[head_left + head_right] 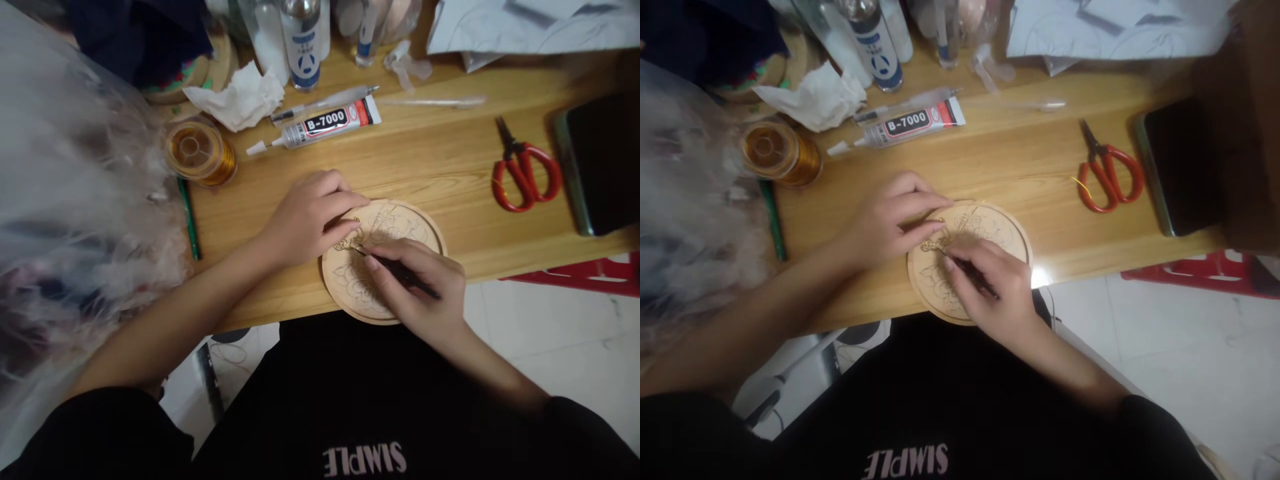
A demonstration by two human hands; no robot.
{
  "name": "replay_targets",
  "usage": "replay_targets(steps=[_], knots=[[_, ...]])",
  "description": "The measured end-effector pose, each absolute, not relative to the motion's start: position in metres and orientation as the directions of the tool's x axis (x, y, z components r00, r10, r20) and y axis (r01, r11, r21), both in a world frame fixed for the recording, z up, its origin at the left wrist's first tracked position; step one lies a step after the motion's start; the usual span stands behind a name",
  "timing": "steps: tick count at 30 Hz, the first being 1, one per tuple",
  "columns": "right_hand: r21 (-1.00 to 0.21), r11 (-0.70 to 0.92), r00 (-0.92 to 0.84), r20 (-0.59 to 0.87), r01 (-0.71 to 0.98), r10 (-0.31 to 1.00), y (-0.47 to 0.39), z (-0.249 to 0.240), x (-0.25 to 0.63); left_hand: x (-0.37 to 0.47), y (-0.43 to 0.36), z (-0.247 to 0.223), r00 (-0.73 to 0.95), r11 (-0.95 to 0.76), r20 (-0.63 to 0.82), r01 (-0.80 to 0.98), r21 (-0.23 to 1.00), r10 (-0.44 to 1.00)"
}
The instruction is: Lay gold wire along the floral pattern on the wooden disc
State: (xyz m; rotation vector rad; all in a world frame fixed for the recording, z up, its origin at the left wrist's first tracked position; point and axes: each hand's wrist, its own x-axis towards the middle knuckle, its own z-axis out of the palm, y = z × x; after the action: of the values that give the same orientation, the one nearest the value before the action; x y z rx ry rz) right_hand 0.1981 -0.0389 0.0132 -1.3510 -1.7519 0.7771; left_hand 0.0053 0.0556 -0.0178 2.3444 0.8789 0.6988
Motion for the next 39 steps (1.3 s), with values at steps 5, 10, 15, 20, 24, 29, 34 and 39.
replay_targets(steps=[5,10,15,20,24,29,34,39], knots=[[-0.824,0.276,-0.207,0.196,0.495,0.958,-0.0356,0.0154,0.2025,0.0052,0.0558,-0.0187,0.662,-0.662,0.287,0.424,0.619,0.692],[-0.834,0.250,-0.214,0.163,0.492,0.963,-0.0340,0.0157,0.2060,0.0052,0.0556,-0.0174,0.661,-0.646,0.254,0.453,0.615,0.706],[-0.824,0.261,-0.224,0.168,0.502,0.960,-0.0343,0.0155,0.2064,0.0051,0.0560,-0.0147,0.678,-0.622,0.185,0.485,0.615,0.711],[-0.834,0.253,-0.223,0.161,0.491,0.962,-0.0341,0.0156,0.2070,0.0053,0.0558,-0.0149,0.677,-0.626,0.189,0.489,0.607,0.712],[-0.840,0.243,-0.224,0.149,0.485,0.963,-0.0343,0.0178,0.2074,0.0052,0.0558,-0.0161,0.679,-0.626,0.179,0.497,0.601,0.712],[-0.843,0.222,-0.226,0.123,0.490,0.966,-0.0344,0.0185,0.2071,0.0055,0.0555,-0.0134,0.674,-0.601,0.133,0.530,0.599,0.727],[-0.842,0.247,-0.217,0.159,0.479,0.963,-0.0342,0.0155,0.2069,0.0062,0.0548,-0.0103,0.661,-0.555,0.062,0.571,0.605,0.748],[-0.838,0.248,-0.221,0.157,0.486,0.963,-0.0349,0.0158,0.2069,0.0057,0.0554,-0.0125,0.681,-0.596,0.125,0.520,0.612,0.722]])
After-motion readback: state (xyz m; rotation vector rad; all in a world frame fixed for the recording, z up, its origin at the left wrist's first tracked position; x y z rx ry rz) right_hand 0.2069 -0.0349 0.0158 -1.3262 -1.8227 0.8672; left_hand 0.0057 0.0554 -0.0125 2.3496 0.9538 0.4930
